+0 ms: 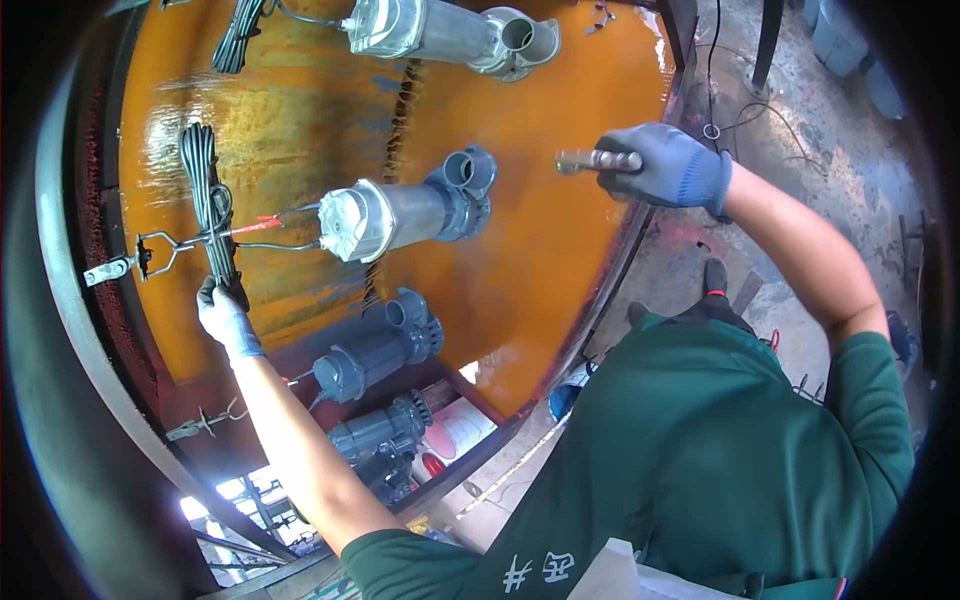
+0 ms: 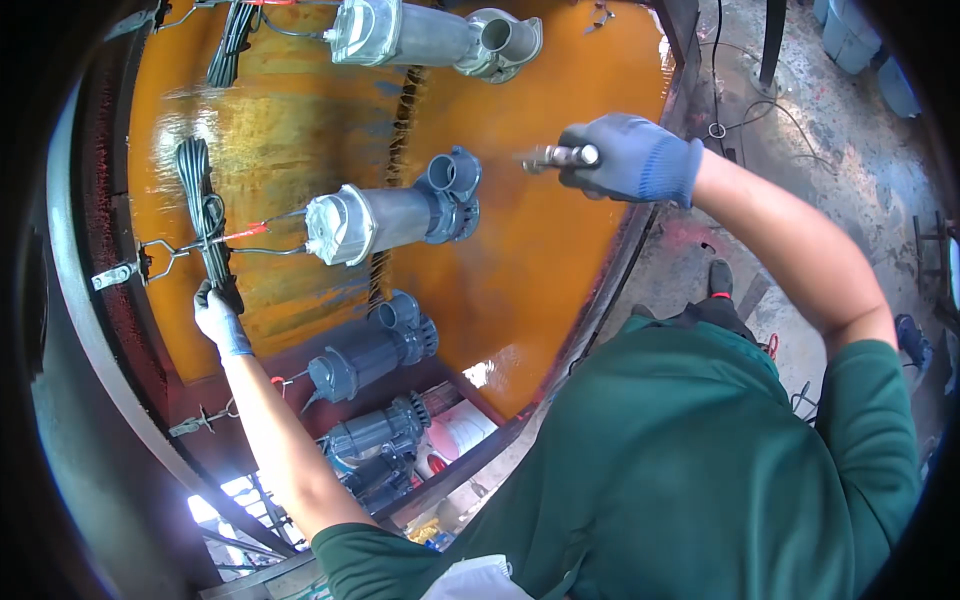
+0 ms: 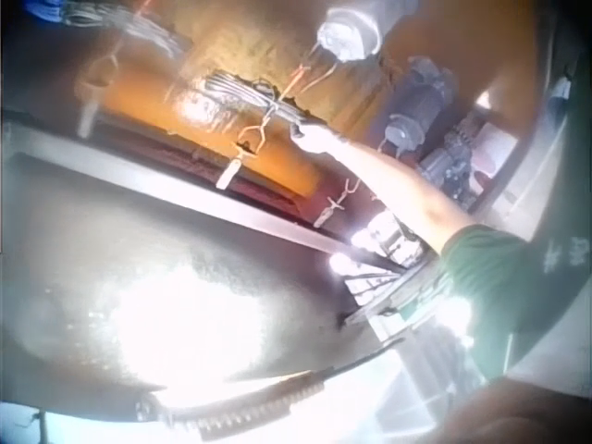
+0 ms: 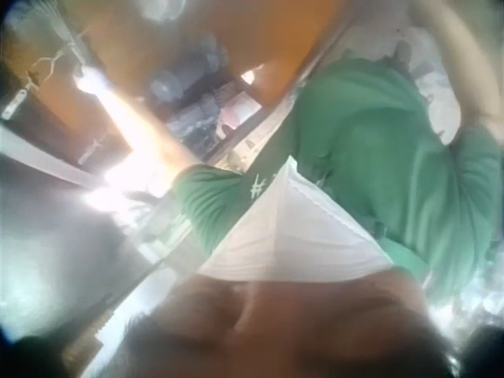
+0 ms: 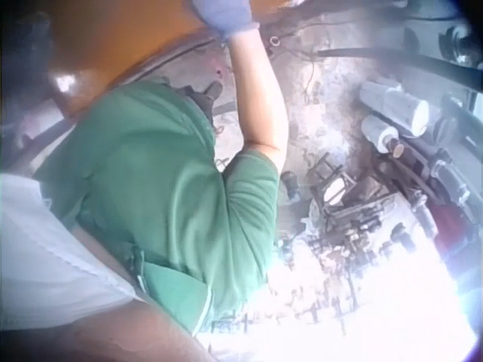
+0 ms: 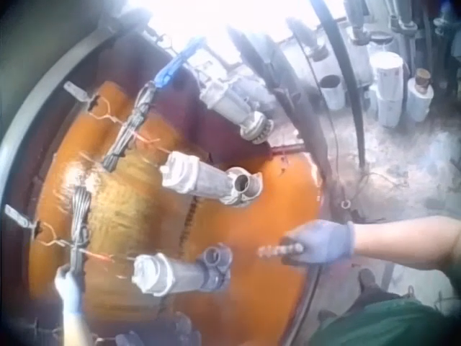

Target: The person uses a spray gun to apply paint to several grey pump housings hanging in a spray booth, and uses a cloth to wipe down one of the components.

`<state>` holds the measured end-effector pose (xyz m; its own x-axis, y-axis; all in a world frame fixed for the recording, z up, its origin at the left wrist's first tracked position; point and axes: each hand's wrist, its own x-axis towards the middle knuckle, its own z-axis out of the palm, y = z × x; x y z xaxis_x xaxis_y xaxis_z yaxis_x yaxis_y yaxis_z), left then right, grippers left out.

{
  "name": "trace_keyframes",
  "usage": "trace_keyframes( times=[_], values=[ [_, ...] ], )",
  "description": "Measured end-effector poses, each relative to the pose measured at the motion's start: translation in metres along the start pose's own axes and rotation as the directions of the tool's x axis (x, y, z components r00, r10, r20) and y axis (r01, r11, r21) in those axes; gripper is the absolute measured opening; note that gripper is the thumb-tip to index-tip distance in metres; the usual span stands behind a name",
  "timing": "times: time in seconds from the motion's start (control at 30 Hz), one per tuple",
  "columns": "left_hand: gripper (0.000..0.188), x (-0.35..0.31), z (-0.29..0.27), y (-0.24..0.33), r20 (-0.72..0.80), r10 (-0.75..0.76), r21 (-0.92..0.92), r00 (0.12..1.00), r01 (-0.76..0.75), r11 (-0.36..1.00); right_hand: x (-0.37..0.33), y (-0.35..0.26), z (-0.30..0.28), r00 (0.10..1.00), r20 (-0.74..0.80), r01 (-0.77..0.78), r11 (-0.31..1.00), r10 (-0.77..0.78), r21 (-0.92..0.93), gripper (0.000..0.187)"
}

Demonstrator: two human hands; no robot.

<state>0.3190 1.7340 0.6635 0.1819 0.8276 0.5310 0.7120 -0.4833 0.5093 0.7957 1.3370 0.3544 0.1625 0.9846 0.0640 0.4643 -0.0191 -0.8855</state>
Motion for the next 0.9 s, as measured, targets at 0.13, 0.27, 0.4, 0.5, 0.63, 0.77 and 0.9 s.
trace_keyframes(
  times=[0.13, 0.27, 0.4, 0.5, 0.63, 0.77, 0.9],
  values=[
    [0.024, -0.022, 0.011, 0.026, -0.002, 0.027, 0.001, 1.0, -0.027, 1.0, -0.028, 0.005, 0.018, 0.965, -0.257, -0.009, 0.983, 0.056, 0.181, 0.022],
    [0.025, -0.039, 0.006, 0.036, -0.006, 0.06, 0.093, 0.998, -0.059, 0.994, -0.058, 0.015, 0.04, 0.98, 0.197, -0.013, 0.998, 0.001, 0.061, 0.023],
    [0.031, -0.047, -0.002, 0.031, -0.028, 0.211, 0.246, 0.977, -0.198, 0.949, -0.076, 0.02, 0.049, 0.981, 0.191, -0.025, 0.998, 0.036, -0.064, 0.025],
    [0.033, -0.051, -0.001, 0.032, -0.035, 0.211, 0.163, 0.977, -0.202, 0.966, -0.074, 0.012, 0.045, 0.967, -0.145, -0.12, 0.876, 0.21, 0.467, 0.022],
    [0.035, -0.05, -0.002, 0.03, -0.018, 0.245, 0.206, 0.969, -0.237, 0.95, -0.081, -0.009, 0.049, 0.957, -0.264, 0.098, 0.719, 0.122, 0.688, 0.024],
    [0.037, -0.061, 0.005, 0.047, 0.006, 0.173, 0.335, 0.985, -0.165, 0.928, -0.098, -0.022, 0.038, 0.988, 0.021, 0.132, 0.891, -0.156, 0.434, 0.02],
    [0.04, -0.06, -0.011, 0.042, -0.005, 0.209, 0.453, 0.978, -0.184, 0.872, -0.092, -0.037, 0.05, 0.984, -0.172, 0.052, 0.836, 0.051, 0.546, 0.019]
  ],
)
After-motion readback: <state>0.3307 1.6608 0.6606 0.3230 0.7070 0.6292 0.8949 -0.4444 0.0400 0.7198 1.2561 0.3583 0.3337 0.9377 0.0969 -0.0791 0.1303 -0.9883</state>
